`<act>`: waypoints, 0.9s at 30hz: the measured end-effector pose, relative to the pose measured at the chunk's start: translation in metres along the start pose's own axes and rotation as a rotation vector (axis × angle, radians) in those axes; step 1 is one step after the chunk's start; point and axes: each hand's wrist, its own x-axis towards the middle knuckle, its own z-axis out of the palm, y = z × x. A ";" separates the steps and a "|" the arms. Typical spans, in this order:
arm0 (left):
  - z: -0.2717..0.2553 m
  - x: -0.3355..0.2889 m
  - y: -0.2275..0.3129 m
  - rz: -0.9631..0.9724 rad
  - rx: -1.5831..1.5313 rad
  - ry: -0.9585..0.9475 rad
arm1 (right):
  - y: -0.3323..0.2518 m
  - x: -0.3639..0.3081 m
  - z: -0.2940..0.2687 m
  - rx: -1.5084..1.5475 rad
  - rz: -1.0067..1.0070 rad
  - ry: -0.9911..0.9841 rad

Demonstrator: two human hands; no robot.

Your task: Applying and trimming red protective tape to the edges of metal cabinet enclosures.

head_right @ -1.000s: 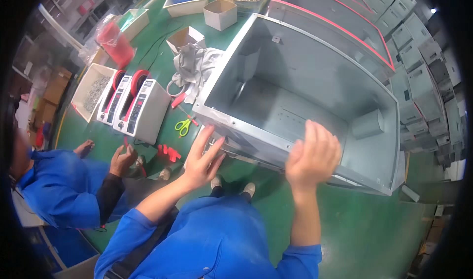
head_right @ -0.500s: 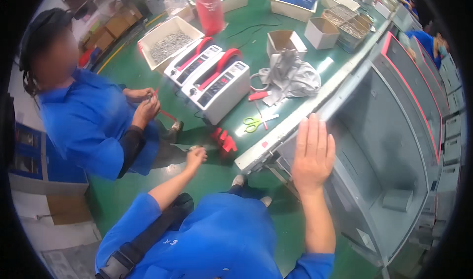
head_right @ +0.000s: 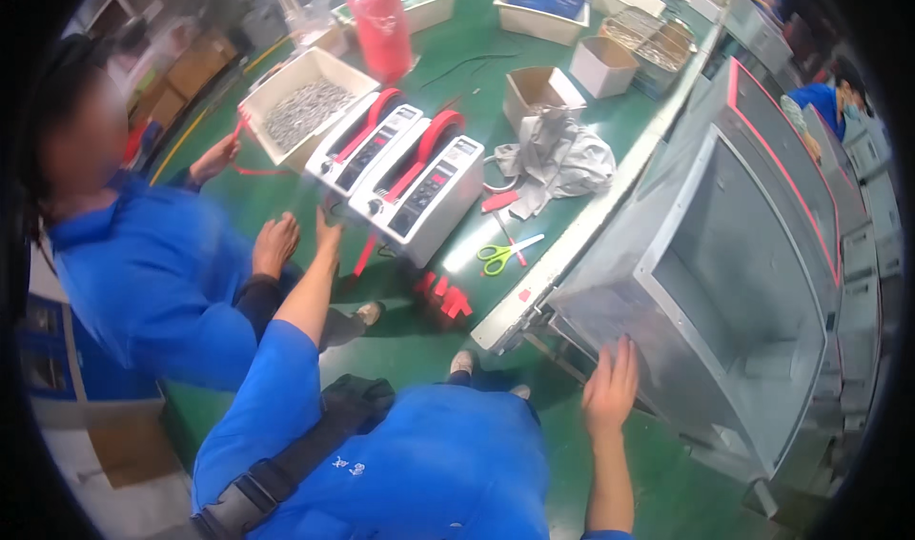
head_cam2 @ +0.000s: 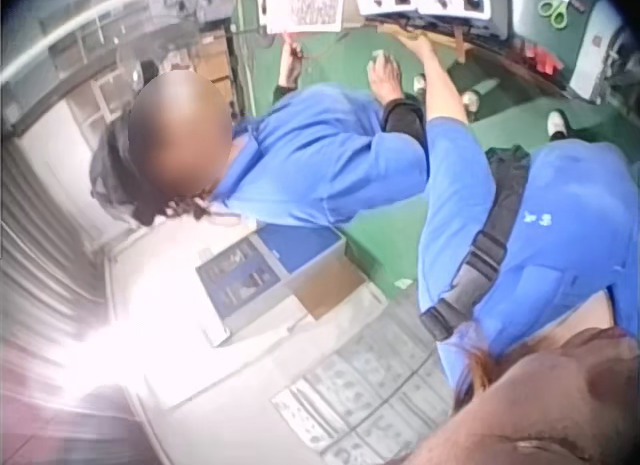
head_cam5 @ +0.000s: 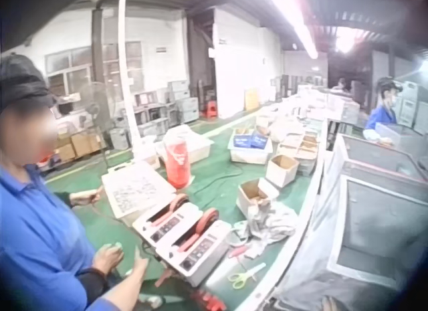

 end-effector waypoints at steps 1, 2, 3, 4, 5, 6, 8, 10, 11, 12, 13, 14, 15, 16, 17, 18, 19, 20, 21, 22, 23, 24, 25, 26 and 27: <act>0.002 0.007 -0.002 0.057 0.005 -0.024 | -0.005 -0.014 0.005 0.014 0.068 -0.048; 0.003 0.013 -0.004 0.114 0.007 -0.047 | -0.010 -0.028 0.010 0.051 0.129 -0.089; 0.003 0.019 -0.012 0.103 -0.026 -0.056 | -0.013 -0.041 0.016 0.093 0.181 -0.132; -0.001 0.023 -0.019 0.091 -0.057 -0.058 | -0.016 -0.052 0.022 0.141 0.229 -0.174; -0.004 0.026 -0.027 0.065 -0.082 -0.089 | -0.017 -0.062 0.025 0.168 0.266 -0.199; -0.011 0.027 -0.039 0.118 -0.020 -0.070 | -0.019 -0.071 0.030 0.208 0.298 -0.230; -0.027 0.023 -0.058 0.227 0.103 -0.027 | -0.023 -0.080 0.037 0.275 0.345 -0.264; -0.033 -0.002 -0.056 0.202 0.108 -0.139 | -0.028 -0.094 0.040 0.300 0.416 -0.269; -0.045 -0.016 -0.062 0.200 0.203 -0.146 | -0.029 -0.098 0.044 0.327 0.414 -0.288; -0.059 -0.032 -0.079 0.196 0.293 -0.157 | -0.029 -0.102 0.049 0.347 0.412 -0.308; -0.074 -0.053 -0.097 0.280 0.394 -0.167 | -0.029 -0.105 0.053 0.368 0.411 -0.328; -0.084 -0.081 -0.106 0.225 0.427 -0.271 | -0.030 -0.106 0.054 0.399 0.403 -0.390; -0.095 -0.109 -0.113 0.247 0.529 -0.412 | -0.030 -0.105 0.055 0.428 0.394 -0.448; -0.104 -0.135 -0.121 0.230 0.582 -0.530 | -0.031 -0.104 0.054 0.480 0.364 -0.441; -0.113 -0.162 -0.132 0.159 0.596 -0.622 | -0.034 -0.100 0.050 0.483 0.327 -0.429; -0.120 -0.181 -0.140 0.081 0.594 -0.705 | -0.034 -0.103 0.051 0.506 0.277 -0.378; -0.123 -0.195 -0.146 0.013 0.567 -0.757 | -0.039 -0.090 0.036 0.514 0.264 -0.320; -0.120 -0.206 -0.142 0.006 0.555 -0.767 | -0.040 -0.075 0.024 0.514 0.182 -0.155; -0.121 -0.214 -0.136 0.008 0.541 -0.760 | -0.041 -0.049 -0.003 0.508 0.126 -0.081; -0.114 -0.223 -0.111 0.053 0.569 -0.740 | -0.035 -0.026 -0.019 0.452 0.014 0.116; -0.104 -0.230 -0.077 0.104 0.601 -0.729 | -0.029 -0.003 -0.040 0.401 -0.026 0.236; -0.098 -0.235 -0.058 0.182 0.609 -0.711 | -0.020 0.018 -0.051 0.334 -0.108 0.367; -0.091 -0.244 -0.038 0.253 0.577 -0.690 | -0.014 0.039 -0.066 0.242 -0.168 0.440; -0.079 -0.255 -0.017 0.300 0.541 -0.690 | -0.003 0.056 -0.078 0.139 -0.216 0.512; -0.065 -0.266 0.008 0.338 0.502 -0.698 | 0.014 0.070 -0.077 0.078 -0.219 0.501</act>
